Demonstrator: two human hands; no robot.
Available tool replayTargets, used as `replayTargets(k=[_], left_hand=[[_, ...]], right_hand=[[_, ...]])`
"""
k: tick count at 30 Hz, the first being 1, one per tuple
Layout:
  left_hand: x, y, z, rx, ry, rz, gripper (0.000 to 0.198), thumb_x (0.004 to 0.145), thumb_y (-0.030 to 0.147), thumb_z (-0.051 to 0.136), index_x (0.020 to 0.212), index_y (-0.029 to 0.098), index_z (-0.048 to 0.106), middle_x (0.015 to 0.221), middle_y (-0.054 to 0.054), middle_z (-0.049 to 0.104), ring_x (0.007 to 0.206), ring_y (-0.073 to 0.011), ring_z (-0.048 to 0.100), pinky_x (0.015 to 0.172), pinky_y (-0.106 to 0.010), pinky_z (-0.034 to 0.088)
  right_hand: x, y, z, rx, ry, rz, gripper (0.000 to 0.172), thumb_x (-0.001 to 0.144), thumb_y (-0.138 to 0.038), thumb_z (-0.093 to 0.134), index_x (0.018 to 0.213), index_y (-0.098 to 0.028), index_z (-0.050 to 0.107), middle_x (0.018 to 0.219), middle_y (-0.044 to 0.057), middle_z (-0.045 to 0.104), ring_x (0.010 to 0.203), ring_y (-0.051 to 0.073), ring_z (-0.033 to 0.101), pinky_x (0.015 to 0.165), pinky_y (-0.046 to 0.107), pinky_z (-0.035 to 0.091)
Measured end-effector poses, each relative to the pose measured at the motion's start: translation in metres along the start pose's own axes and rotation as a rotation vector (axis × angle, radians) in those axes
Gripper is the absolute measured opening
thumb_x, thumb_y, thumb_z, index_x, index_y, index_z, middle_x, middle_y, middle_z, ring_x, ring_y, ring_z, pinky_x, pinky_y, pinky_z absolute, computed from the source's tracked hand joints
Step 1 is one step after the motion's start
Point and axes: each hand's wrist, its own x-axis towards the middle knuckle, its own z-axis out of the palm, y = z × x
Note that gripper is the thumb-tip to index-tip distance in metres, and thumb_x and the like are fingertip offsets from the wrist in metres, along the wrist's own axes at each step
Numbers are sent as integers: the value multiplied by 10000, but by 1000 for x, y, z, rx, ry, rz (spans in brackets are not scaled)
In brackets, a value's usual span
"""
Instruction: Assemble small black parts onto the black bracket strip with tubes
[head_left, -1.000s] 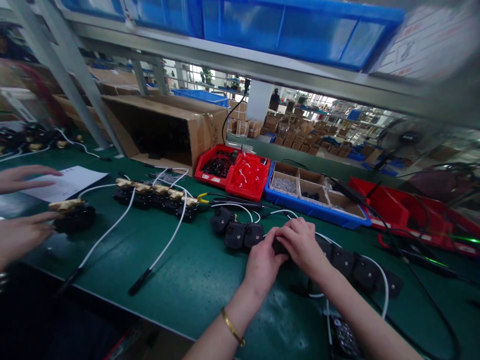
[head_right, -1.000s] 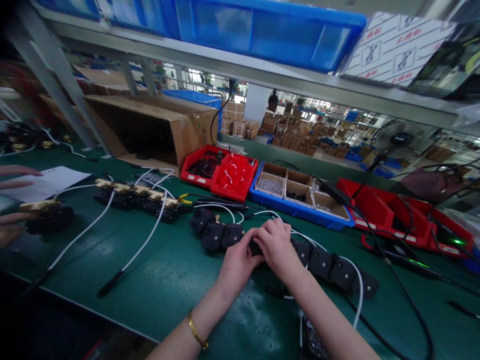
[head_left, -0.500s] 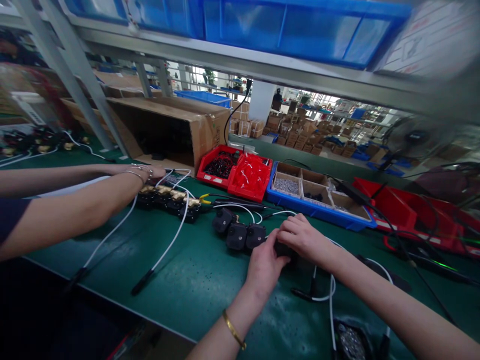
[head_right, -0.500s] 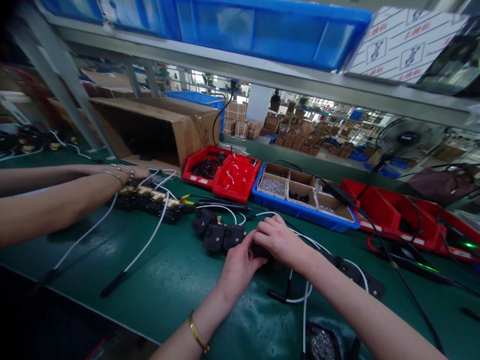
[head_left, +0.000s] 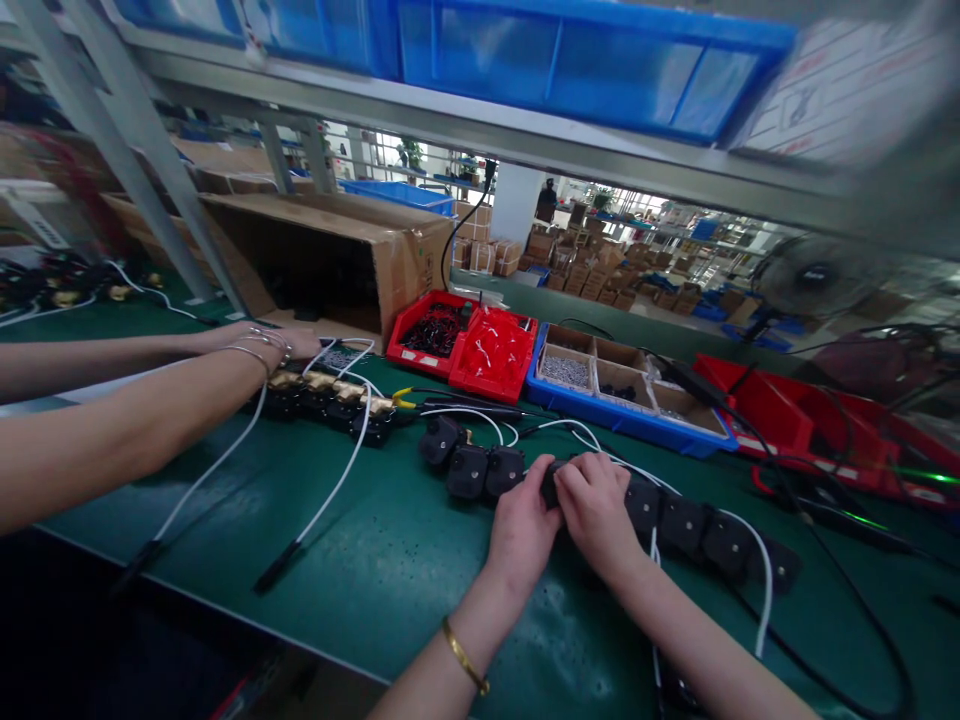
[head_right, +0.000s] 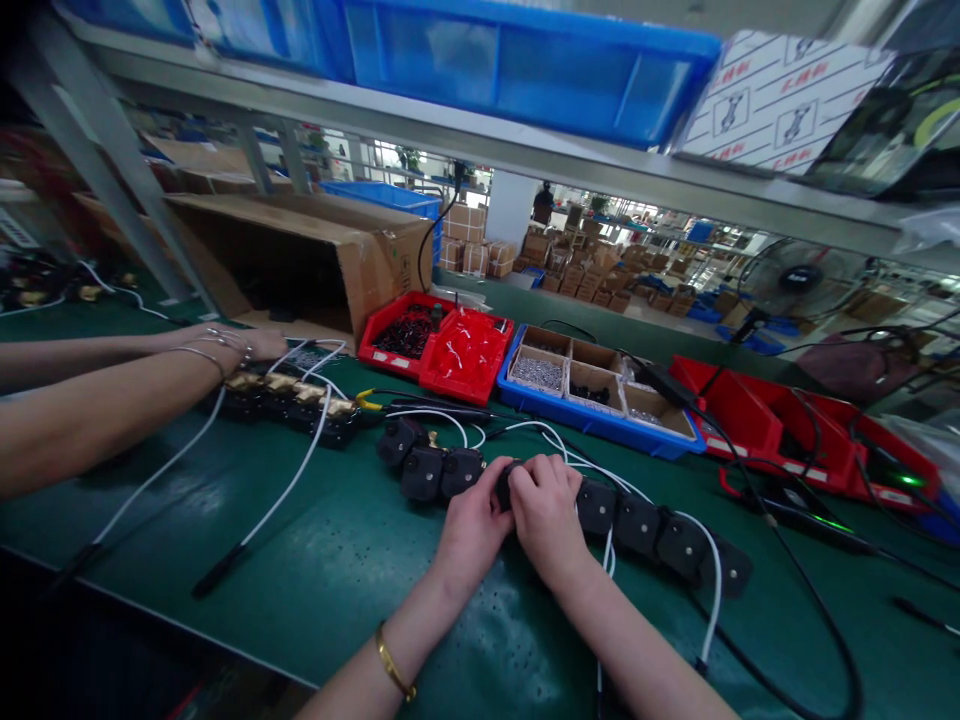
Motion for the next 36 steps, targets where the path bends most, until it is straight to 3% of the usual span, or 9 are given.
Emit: replayTargets(k=[3, 7, 11, 16, 21, 24, 28, 32, 36], left_hand=[[0, -1, 0, 16, 6, 19, 645, 783, 82, 609, 1391, 294, 575, 880, 18, 693, 705, -140, 576, 761, -261, 457], [-1, 0, -1, 23, 4, 48, 626, 797, 68, 567, 1386, 278, 581, 1036, -19, 739, 825, -164, 648, 834, -277, 476], [-1, 2, -2, 15, 10, 58, 593, 838, 75, 540, 1399, 263, 574, 1224, -47, 721, 973, -181, 679, 924, -289, 475], [1, 1, -1, 4, 13, 31, 544, 883, 118, 542, 1407, 262, 577, 1135, -57, 738, 900, -186, 673, 916, -317, 479], [-7, 8, -9, -37, -5, -1, 833, 727, 72, 751, 1486, 295, 492, 797, 38, 662, 731, -148, 602, 845, -274, 471], [-21, 20, -20, -384, 13, -138, 742, 735, 124, 797, 1416, 308, 567, 670, 81, 541, 635, -101, 514, 712, -203, 430], [-43, 38, -30, -1052, -73, -515, 314, 947, 294, 620, 1183, 99, 687, 774, -13, 586, 618, -74, 512, 537, -171, 371], [-56, 49, -26, -1486, -93, -783, 319, 999, 211, 495, 1146, 0, 684, 1060, -162, 688, 882, -139, 668, 746, -193, 531], [-60, 50, -13, -1560, -153, -839, 367, 1007, 245, 491, 1178, -19, 679, 1187, -210, 694, 994, -205, 691, 869, -258, 565]], right_hand=[[-2, -6, 1, -2, 19, 43, 198, 1023, -210, 495, 875, -190, 624, 908, 63, 597, 909, 242, 506, 819, 410, 308], [-3, -9, 1, 18, 29, 43, 191, 1029, -208, 487, 1120, -220, 654, 940, 53, 640, 928, 245, 527, 836, 414, 322], [-4, -11, 4, 34, 43, 65, 176, 1019, -212, 500, 1036, -218, 675, 922, 56, 652, 933, 251, 539, 843, 419, 329], [-2, -17, 4, 56, 48, 109, 179, 1013, -197, 501, 997, -219, 678, 903, 61, 669, 931, 264, 556, 843, 425, 337], [-7, -10, -24, 146, 102, 192, 189, 1043, -214, 468, 1161, -219, 615, 980, 47, 710, 909, 232, 615, 841, 404, 384], [-20, -10, -49, 189, 155, 228, 166, 1051, -257, 474, 1156, -234, 601, 1011, 38, 700, 946, 219, 620, 842, 380, 413], [-40, -25, -70, 290, 80, 140, 167, 1037, -253, 507, 1178, -289, 589, 1012, 10, 678, 961, 213, 597, 844, 368, 432], [-56, -38, -71, 323, -92, 117, 241, 999, -218, 561, 1227, -295, 569, 1072, 44, 643, 969, 245, 570, 830, 409, 440], [-68, -30, -62, 216, -191, 124, 319, 902, -163, 671, 1183, -308, 630, 1056, 65, 616, 931, 273, 564, 771, 432, 445]])
